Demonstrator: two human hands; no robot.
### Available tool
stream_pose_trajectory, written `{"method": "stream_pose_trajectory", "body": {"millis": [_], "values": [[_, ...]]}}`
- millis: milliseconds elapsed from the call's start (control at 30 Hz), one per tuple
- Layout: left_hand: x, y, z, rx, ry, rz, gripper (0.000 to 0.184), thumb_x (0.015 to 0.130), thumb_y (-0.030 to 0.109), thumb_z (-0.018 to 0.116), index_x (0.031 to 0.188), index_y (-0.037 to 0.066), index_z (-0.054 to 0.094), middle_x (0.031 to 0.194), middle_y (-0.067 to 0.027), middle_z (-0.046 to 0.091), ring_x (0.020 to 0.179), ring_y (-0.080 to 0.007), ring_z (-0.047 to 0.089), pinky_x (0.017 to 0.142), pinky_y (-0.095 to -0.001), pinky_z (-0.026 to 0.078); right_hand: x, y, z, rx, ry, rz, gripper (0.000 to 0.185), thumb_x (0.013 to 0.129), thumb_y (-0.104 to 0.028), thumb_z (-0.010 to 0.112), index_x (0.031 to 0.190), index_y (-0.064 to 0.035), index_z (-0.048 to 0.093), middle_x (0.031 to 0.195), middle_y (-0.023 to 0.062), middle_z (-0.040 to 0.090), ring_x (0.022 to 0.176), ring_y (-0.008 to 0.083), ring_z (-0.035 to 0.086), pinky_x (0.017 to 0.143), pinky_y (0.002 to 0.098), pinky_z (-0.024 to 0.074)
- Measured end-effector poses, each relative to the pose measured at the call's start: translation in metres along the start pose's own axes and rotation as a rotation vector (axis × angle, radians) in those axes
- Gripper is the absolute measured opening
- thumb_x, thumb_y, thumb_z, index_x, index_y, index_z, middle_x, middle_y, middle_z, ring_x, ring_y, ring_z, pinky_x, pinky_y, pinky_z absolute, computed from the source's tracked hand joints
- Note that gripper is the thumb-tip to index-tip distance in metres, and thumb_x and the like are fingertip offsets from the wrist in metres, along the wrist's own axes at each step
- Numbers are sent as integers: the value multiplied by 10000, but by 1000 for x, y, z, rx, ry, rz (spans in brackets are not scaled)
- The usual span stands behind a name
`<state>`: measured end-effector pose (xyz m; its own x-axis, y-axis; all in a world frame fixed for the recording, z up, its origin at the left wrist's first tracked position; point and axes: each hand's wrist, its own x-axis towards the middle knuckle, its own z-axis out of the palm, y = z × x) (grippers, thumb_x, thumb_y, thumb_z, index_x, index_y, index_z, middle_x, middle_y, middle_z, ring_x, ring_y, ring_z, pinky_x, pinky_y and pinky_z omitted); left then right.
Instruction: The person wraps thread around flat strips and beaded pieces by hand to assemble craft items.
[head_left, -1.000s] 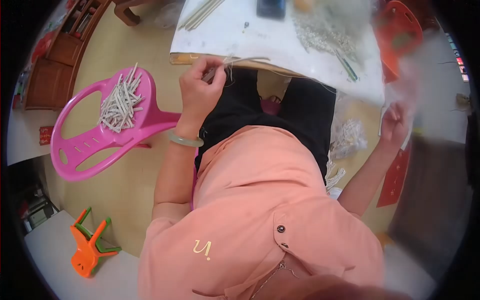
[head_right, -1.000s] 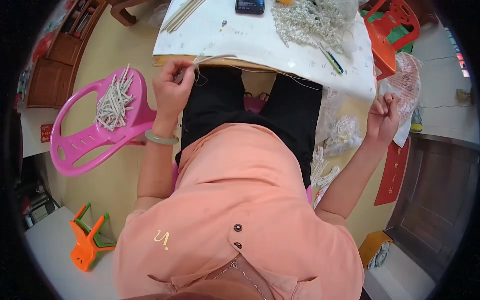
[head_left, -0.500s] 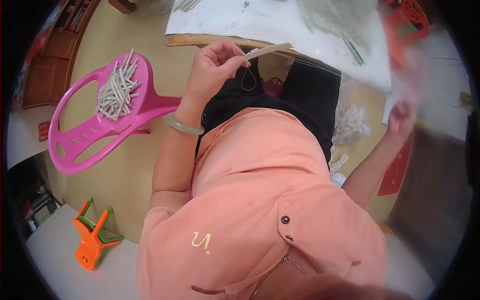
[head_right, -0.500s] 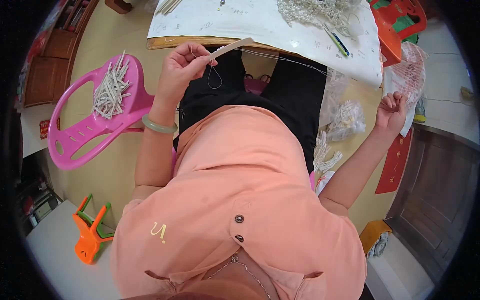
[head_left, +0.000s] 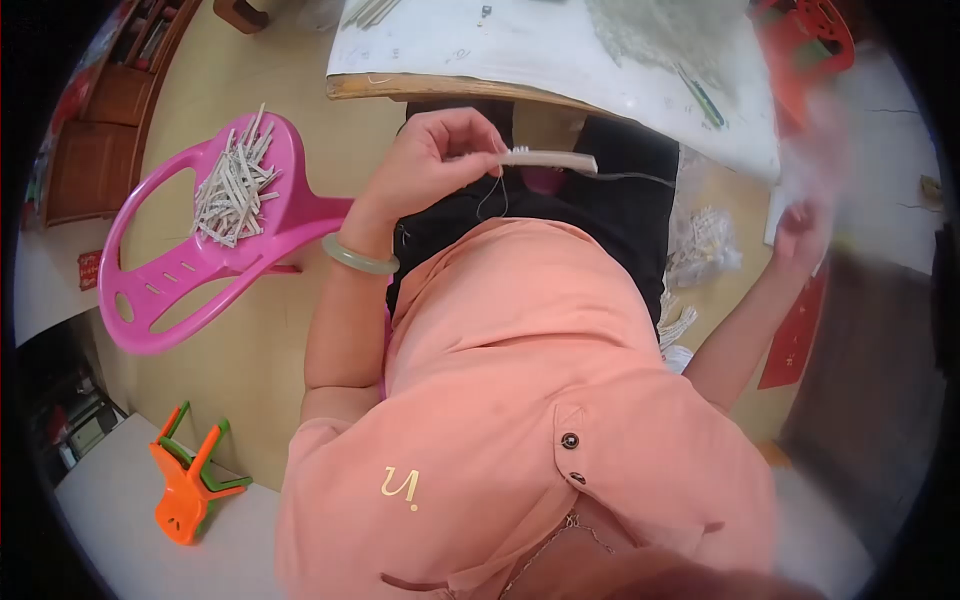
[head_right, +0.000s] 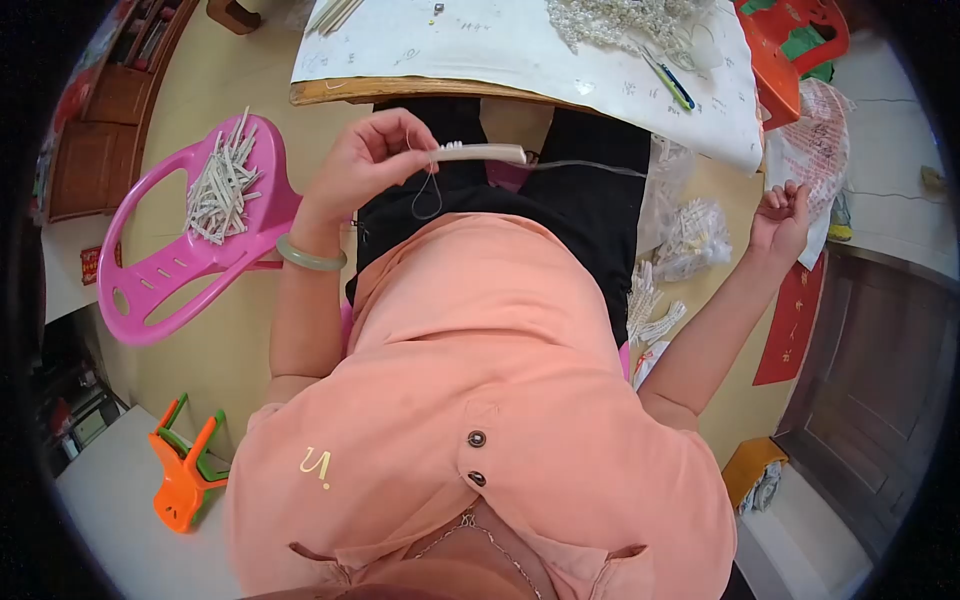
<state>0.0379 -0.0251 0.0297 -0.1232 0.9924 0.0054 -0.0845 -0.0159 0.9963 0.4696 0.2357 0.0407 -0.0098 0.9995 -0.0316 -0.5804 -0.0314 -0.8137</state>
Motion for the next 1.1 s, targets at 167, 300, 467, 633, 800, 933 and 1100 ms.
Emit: {"method": "stream_pose_trajectory", "body": {"millis": [167, 300, 467, 633, 800, 933, 1100], "values": [[-9, 12, -8, -61, -305, -120, 66, 780, 8, 627, 838, 26, 602, 744, -25, 624, 670, -57, 574, 570, -174, 415, 28, -12, -40, 38, -109, -6, 113, 950, -151, 490, 912, -47, 467, 745, 32, 478, 619, 103, 403, 540, 227, 372], [-10, 16, -11, -162, -348, -116, 71, 757, -20, 610, 826, -2, 607, 743, -33, 622, 692, -77, 590, 636, -195, 462, 21, -9, -34, -32, -35, -62, 93, 944, -130, 500, 947, -41, 474, 735, 27, 470, 623, 101, 408, 545, 230, 376], [-9, 19, -7, -122, -289, -155, 87, 749, 42, 651, 808, 13, 594, 707, -34, 617, 663, -64, 564, 596, -200, 445, 15, -2, -27, -79, 27, -92, 92, 939, -121, 510, 963, -40, 476, 726, 21, 461, 622, 98, 409, 545, 230, 377], [-7, 12, 1, 246, -346, -144, 82, 703, 21, 582, 774, -8, 609, 693, -20, 595, 643, -71, 536, 591, -210, 428, 20, -6, -30, -90, -24, -93, 99, 938, -119, 511, 973, -37, 469, 722, 21, 455, 624, 97, 416, 549, 228, 380], [-6, 23, 1, 195, -422, -177, 81, 686, 24, 575, 754, -12, 599, 690, -20, 589, 630, -72, 526, 587, -211, 428, 15, -2, -17, -78, 11, -95, 111, 936, -118, 513, 988, -34, 464, 723, 21, 456, 625, 96, 416, 550, 226, 382], [-9, 12, -10, -112, -418, -108, 72, 699, 17, 582, 763, -9, 600, 699, -19, 591, 634, -72, 542, 588, -204, 432, 12, 5, -16, -77, 2, -85, 133, 934, -121, 519, 1003, -26, 456, 732, 22, 462, 633, 94, 420, 554, 224, 386], [-8, 9, -13, -195, -356, -125, 75, 703, -6, 600, 778, 3, 597, 710, -22, 598, 640, -73, 560, 590, -197, 434, 13, 10, -17, -64, -24, -61, 136, 934, -132, 524, 997, -30, 460, 733, 20, 470, 632, 91, 423, 558, 221, 392]]}}
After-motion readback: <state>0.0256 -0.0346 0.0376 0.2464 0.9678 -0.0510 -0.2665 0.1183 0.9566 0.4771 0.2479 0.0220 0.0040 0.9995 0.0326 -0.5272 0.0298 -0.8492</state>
